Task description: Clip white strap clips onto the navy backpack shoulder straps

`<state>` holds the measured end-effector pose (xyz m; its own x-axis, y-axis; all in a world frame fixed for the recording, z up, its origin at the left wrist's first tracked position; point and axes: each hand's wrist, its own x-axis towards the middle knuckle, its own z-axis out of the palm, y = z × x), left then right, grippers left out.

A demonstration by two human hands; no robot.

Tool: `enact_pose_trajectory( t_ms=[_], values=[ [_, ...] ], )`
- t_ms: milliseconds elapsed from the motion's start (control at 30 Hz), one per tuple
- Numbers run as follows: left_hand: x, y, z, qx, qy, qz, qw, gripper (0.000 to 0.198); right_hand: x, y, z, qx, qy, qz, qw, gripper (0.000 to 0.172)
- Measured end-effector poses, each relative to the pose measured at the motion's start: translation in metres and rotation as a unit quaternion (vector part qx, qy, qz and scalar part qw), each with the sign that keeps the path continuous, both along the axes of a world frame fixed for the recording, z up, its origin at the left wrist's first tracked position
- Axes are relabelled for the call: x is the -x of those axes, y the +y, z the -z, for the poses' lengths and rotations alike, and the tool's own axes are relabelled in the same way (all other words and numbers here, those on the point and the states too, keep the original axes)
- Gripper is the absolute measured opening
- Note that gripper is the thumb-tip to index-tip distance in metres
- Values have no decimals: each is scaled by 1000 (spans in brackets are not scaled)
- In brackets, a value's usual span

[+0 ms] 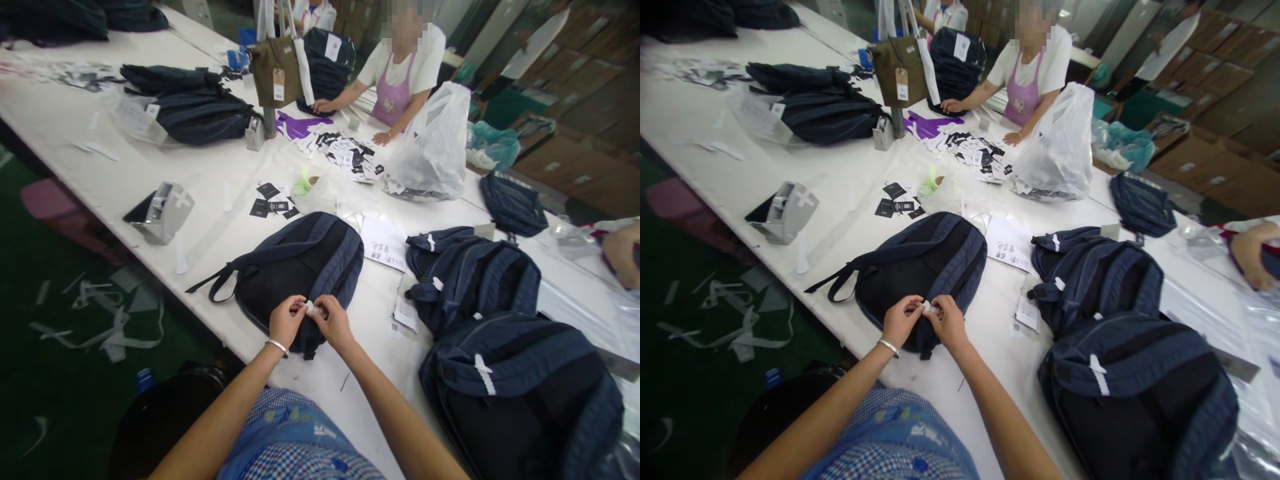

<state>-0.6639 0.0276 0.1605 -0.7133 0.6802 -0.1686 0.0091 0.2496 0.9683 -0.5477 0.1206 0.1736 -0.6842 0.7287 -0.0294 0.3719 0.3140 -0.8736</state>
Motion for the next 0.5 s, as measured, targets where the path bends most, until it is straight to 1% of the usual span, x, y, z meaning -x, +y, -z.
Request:
enact_pose_trajectory(
  t_ms=[67, 100, 167, 233, 267, 333, 433, 467, 500],
  values=[
    [-1, 0, -1, 4, 13, 13, 1000, 18, 0, -7, -1, -29, -5, 24, 999, 21],
    [-2, 0, -1, 6, 16, 20, 1000, 18, 0, -10, 1, -28, -7, 36, 999, 21],
    [-2, 1, 0, 4, 15, 31, 999, 19, 1, -13, 6, -3, -8, 55, 998, 23],
    [-4, 3, 2, -12, -16, 34, 999, 22, 2, -13, 13, 36, -4, 69, 997, 25],
    [-4, 4, 3, -23, -48, 30, 998, 24, 2, -13, 16, 66, 0, 77, 995, 25],
    [-7, 7, 4, -44, -137, 9, 990, 31, 3, -13, 21, 149, 14, 97, 984, 26],
    [-11, 8, 5, -78, -278, -34, 957, 41, 7, -14, 21, 291, 57, 130, 946, 28],
    [-12, 7, 6, -93, -313, -43, 944, 44, 8, -15, 20, 322, 68, 134, 935, 28],
    [-13, 6, 6, -107, -339, -47, 933, 45, 9, -15, 18, 337, 73, 136, 929, 29]
  ],
)
